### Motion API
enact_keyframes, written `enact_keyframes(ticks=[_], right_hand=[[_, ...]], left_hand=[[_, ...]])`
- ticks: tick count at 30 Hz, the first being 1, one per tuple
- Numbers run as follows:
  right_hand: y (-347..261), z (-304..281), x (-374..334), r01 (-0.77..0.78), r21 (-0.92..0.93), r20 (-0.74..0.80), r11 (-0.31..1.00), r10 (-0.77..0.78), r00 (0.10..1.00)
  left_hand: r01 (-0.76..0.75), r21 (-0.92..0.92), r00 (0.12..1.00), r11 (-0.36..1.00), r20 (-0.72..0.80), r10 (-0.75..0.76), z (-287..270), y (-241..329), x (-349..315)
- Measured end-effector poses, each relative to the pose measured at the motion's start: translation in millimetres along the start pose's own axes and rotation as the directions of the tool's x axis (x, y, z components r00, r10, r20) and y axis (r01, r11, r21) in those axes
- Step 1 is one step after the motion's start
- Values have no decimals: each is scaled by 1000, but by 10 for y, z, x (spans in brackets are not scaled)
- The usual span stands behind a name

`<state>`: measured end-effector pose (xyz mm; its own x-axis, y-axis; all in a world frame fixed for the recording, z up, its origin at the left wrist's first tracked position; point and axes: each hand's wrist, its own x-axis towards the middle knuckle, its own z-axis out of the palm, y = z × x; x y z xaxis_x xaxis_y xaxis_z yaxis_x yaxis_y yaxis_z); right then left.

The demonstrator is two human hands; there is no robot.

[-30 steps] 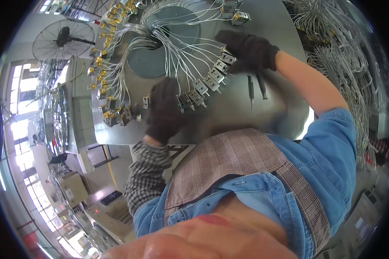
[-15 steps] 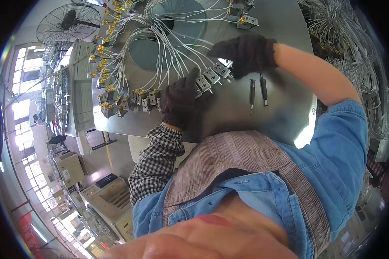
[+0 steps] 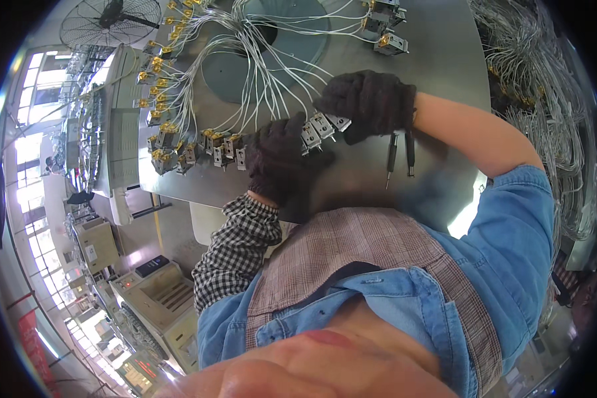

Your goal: Wiring and assembling pins onto a large circular electronic component on a production floor.

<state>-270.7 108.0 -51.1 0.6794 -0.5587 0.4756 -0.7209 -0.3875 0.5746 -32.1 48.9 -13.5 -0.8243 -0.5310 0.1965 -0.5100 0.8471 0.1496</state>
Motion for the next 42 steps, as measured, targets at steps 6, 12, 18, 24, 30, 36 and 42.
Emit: enact_keyframes(ticks=[6, 12, 18, 24, 30, 36, 42], right_hand=[[-158, 56, 153, -93, -595, 80, 798, 174, 981], [-45, 117, 70, -98, 255, 319, 962, 12, 948], [162, 206, 309, -568, 780, 602, 262, -66, 796], [45, -49, 130, -604, 524, 645, 600, 183, 742], [433, 44, -265, -683, 595, 632, 424, 278, 724], [13, -105, -72, -755, 641, 642, 142, 439, 628], [16, 15, 148, -621, 720, 585, 311, 210, 783]], left_hand=[[58, -47, 992, 997, 111, -52, 115, 9, 69], [13, 86, 968, 996, 249, -34, 34, -20, 124], [0, -121, 986, 993, 168, 20, -28, -148, 195], [62, -60, 975, 996, 218, -47, -119, -121, 139], [-8, -44, 990, 999, 143, 14, -182, -86, 76], [11, -69, 974, 998, 224, 4, -213, -89, 91], [45, -29, 971, 999, 236, -37, -248, -34, 61]])
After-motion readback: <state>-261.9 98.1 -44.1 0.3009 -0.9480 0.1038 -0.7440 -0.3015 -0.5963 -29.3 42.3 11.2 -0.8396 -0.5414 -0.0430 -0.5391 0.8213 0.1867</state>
